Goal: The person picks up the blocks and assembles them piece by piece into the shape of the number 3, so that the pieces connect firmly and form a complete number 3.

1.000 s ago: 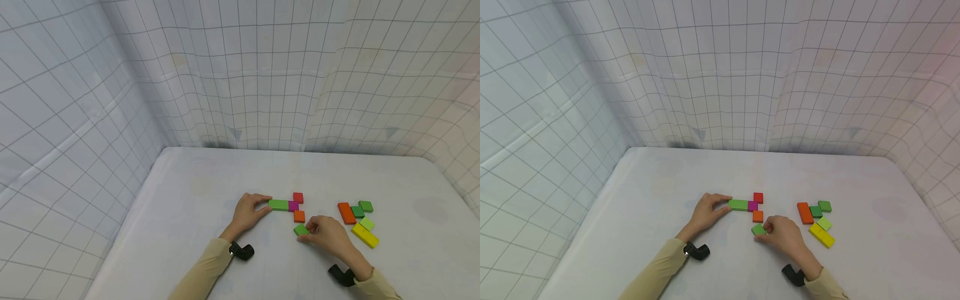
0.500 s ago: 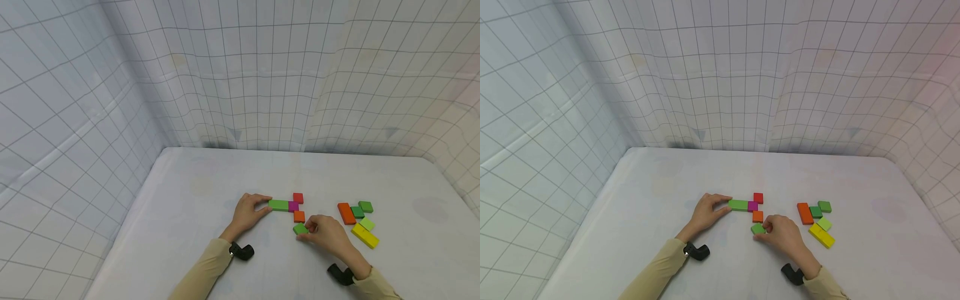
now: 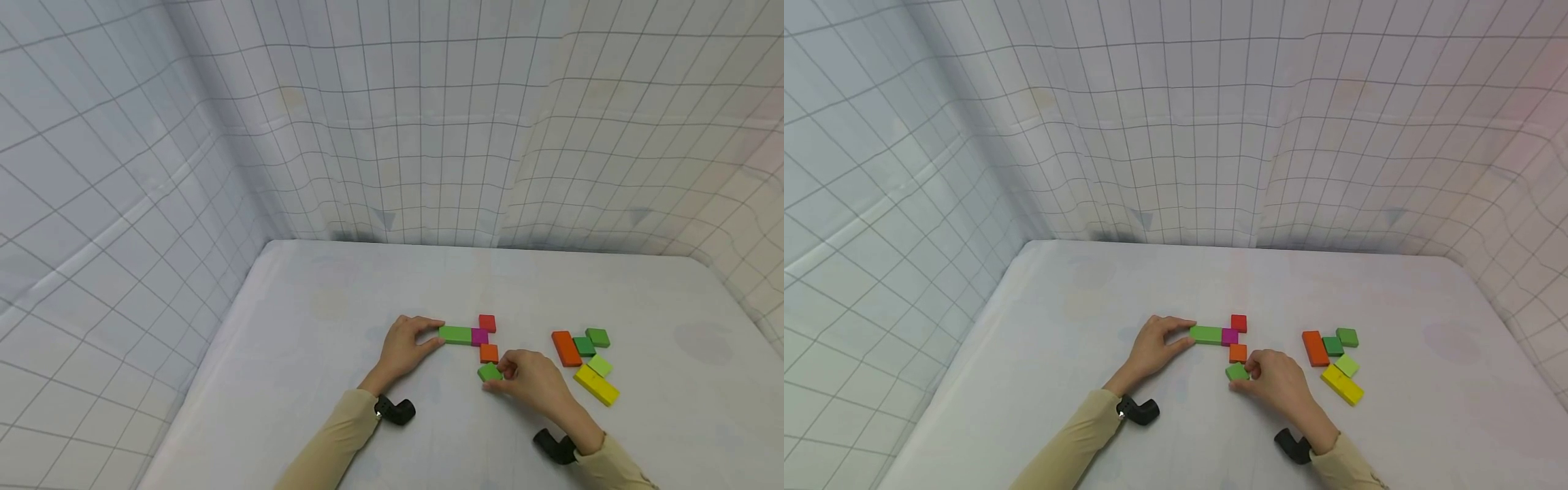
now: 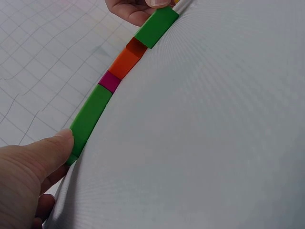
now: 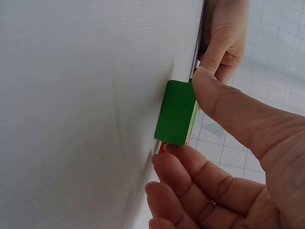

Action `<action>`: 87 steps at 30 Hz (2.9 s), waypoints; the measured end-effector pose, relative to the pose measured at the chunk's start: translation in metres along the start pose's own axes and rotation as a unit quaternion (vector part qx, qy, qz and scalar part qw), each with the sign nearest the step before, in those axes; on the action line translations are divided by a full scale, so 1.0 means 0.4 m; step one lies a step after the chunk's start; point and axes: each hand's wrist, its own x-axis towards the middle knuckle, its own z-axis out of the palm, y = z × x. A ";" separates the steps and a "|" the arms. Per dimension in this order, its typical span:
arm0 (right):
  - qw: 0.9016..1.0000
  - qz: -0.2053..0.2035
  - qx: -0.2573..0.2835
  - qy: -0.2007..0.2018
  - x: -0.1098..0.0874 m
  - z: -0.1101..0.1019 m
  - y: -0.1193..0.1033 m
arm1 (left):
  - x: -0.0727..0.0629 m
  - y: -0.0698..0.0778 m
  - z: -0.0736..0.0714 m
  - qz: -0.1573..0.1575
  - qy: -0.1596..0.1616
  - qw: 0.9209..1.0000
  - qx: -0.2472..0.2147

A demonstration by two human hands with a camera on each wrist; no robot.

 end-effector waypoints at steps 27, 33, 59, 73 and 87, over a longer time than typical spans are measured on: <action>1.000 0.021 0.003 -0.015 -0.011 -0.007 -0.011 | -0.002 0.001 0.000 0.004 0.008 1.000 0.004; 0.999 0.029 0.002 -0.018 -0.019 -0.012 -0.005 | -0.004 0.002 0.000 0.001 0.006 1.000 -0.003; 0.999 0.016 0.014 -0.027 -0.013 -0.024 0.015 | -0.001 0.009 -0.003 0.009 0.008 1.000 -0.002; 1.000 0.008 0.024 -0.007 -0.027 -0.107 0.087 | -0.003 0.009 0.009 0.014 0.013 1.000 0.001; 0.995 0.031 -0.036 0.087 -0.016 -0.141 0.185 | 0.000 -0.001 0.010 0.019 0.014 1.000 0.006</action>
